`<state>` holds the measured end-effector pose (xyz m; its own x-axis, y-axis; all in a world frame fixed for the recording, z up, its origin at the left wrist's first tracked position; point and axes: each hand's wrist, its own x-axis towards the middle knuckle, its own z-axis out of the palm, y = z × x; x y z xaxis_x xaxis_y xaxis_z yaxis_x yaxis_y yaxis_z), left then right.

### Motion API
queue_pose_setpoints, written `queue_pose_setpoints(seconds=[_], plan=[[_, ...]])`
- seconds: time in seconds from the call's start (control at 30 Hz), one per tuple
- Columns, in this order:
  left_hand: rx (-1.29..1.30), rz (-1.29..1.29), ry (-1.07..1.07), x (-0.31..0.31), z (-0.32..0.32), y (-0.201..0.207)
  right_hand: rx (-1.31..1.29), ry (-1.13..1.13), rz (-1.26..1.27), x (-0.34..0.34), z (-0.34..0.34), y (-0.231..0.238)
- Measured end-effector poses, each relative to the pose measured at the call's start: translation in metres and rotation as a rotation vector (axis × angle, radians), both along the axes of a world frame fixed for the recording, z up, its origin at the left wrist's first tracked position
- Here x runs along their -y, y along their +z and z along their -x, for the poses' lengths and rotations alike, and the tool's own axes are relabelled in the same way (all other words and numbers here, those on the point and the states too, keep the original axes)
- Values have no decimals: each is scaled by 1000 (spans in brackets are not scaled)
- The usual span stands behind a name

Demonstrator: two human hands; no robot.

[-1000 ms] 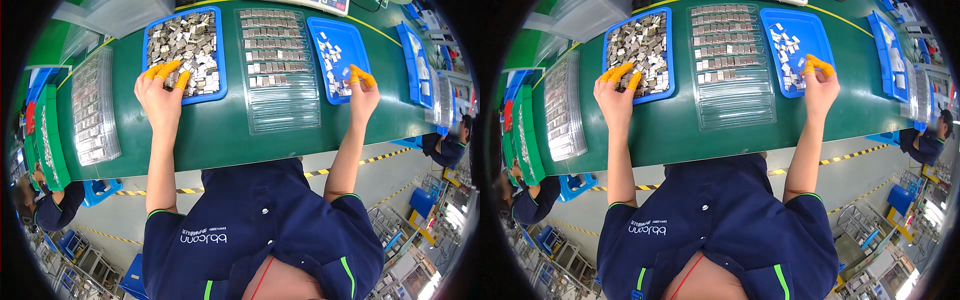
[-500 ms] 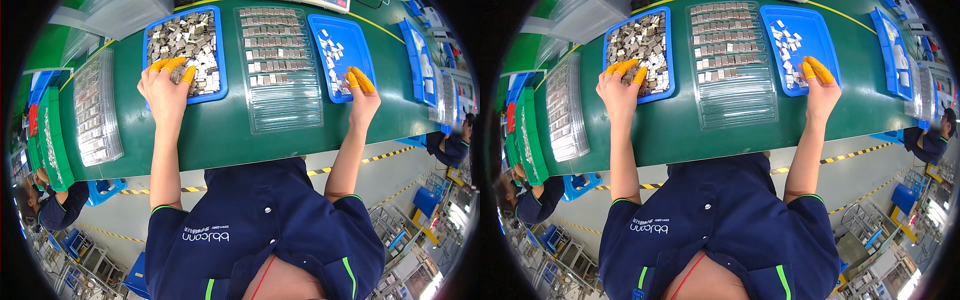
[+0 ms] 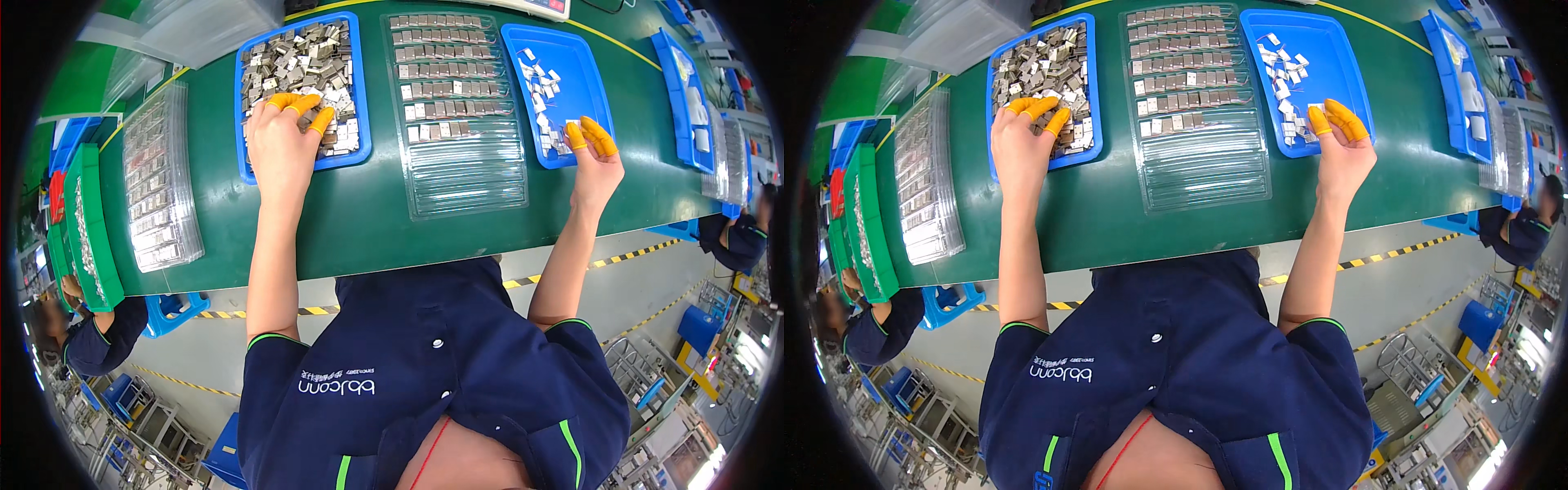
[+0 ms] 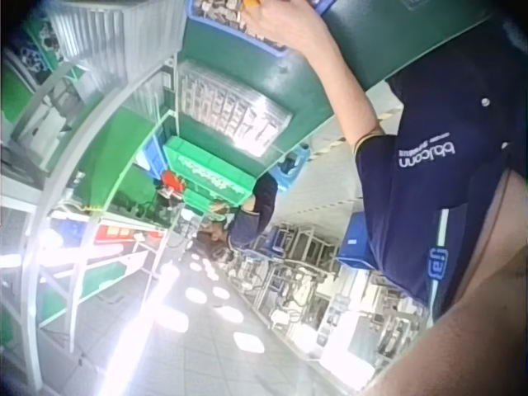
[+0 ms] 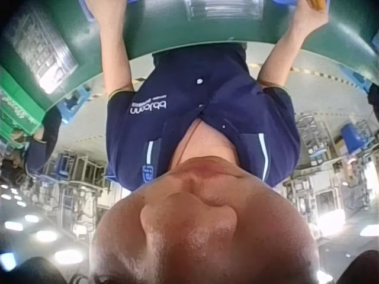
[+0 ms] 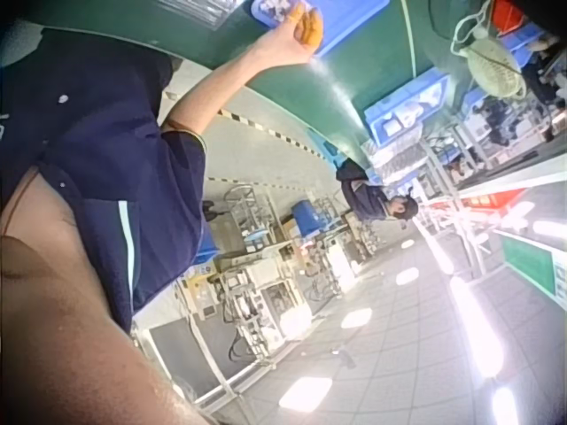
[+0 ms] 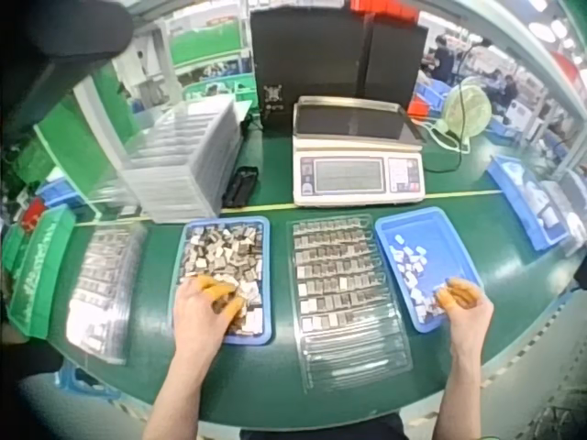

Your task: The person assembles small electronic components by picking a silver metallic piece from a blue bin and a white plastic piece from a tray, then joining them together. The person places the assembled unit into a clear plastic organizer tray on the green workbench. This repetitive assembly process continues throughout the clip.

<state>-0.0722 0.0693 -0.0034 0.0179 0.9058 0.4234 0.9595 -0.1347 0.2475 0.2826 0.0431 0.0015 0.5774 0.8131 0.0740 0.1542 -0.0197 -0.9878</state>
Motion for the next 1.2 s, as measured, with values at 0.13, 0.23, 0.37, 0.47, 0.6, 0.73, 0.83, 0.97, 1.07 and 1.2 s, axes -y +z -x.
queue_pose_setpoints(seconds=[0.13,0.23,0.37,0.47,0.6,0.73,0.83,0.97,1.07,1.2], plan=[[-146,132,76,-3,-8,17,-16,22,0,3,1,1],[-180,131,95,-5,-13,22,-19,18,-8,4,1,1],[-218,128,115,-2,-18,22,-8,6,-21,5,-2,-1],[-112,23,120,0,-21,19,40,27,-28,7,-5,-2],[9,71,88,9,-23,25,28,13,-9,10,-7,-2],[-18,225,104,14,-24,21,51,17,1,12,-8,-2],[-17,195,104,15,-26,23,61,26,-10,12,-5,0],[-97,159,121,9,-21,20,23,41,-40,14,-3,1],[-101,123,148,9,-16,16,-147,49,-14,18,-3,5],[267,101,143,15,-21,24,-158,87,5,24,17,15]])
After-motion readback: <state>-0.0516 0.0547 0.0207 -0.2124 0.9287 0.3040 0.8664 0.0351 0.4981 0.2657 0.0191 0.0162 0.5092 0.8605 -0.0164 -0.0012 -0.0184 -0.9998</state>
